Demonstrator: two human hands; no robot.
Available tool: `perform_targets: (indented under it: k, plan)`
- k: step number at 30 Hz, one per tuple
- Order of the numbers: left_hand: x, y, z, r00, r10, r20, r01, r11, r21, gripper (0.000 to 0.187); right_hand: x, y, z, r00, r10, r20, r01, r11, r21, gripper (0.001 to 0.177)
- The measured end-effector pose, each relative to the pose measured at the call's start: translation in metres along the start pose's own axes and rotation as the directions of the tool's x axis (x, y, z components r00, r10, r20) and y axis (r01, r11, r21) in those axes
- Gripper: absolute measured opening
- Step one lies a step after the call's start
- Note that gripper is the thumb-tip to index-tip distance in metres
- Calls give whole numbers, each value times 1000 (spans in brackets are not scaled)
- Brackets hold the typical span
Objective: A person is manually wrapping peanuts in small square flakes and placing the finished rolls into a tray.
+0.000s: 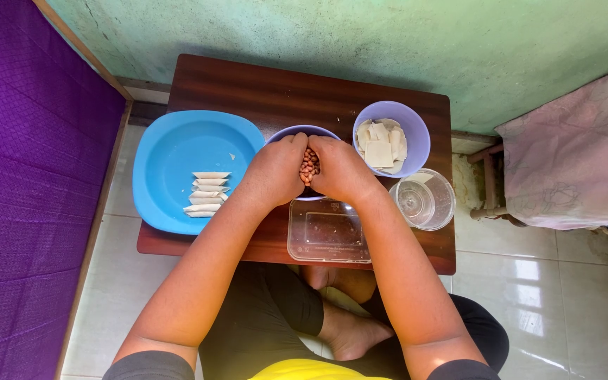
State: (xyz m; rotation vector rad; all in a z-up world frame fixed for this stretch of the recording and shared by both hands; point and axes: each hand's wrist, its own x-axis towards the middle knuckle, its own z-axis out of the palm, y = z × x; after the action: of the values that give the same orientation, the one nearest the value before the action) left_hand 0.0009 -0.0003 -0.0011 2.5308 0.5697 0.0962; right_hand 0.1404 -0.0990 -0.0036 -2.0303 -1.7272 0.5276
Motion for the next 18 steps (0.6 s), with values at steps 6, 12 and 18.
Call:
perform_targets:
  k: [6, 12, 18]
  plan:
    - [-2, 4, -1, 998, 21, -58, -21, 1000, 5, 42, 0, -3, -1, 1000, -8, -6, 8, 1000, -2, 39]
    - [-3, 2, 1, 997, 36, -65, -36, 999, 12, 45, -4, -1, 1, 1000, -10, 15, 10, 1000, 9, 45]
    - [-2, -4, 6, 995, 50, -90, -49, 999, 4, 45, -6, -8, -5, 1000, -18, -15, 19, 998, 64, 37]
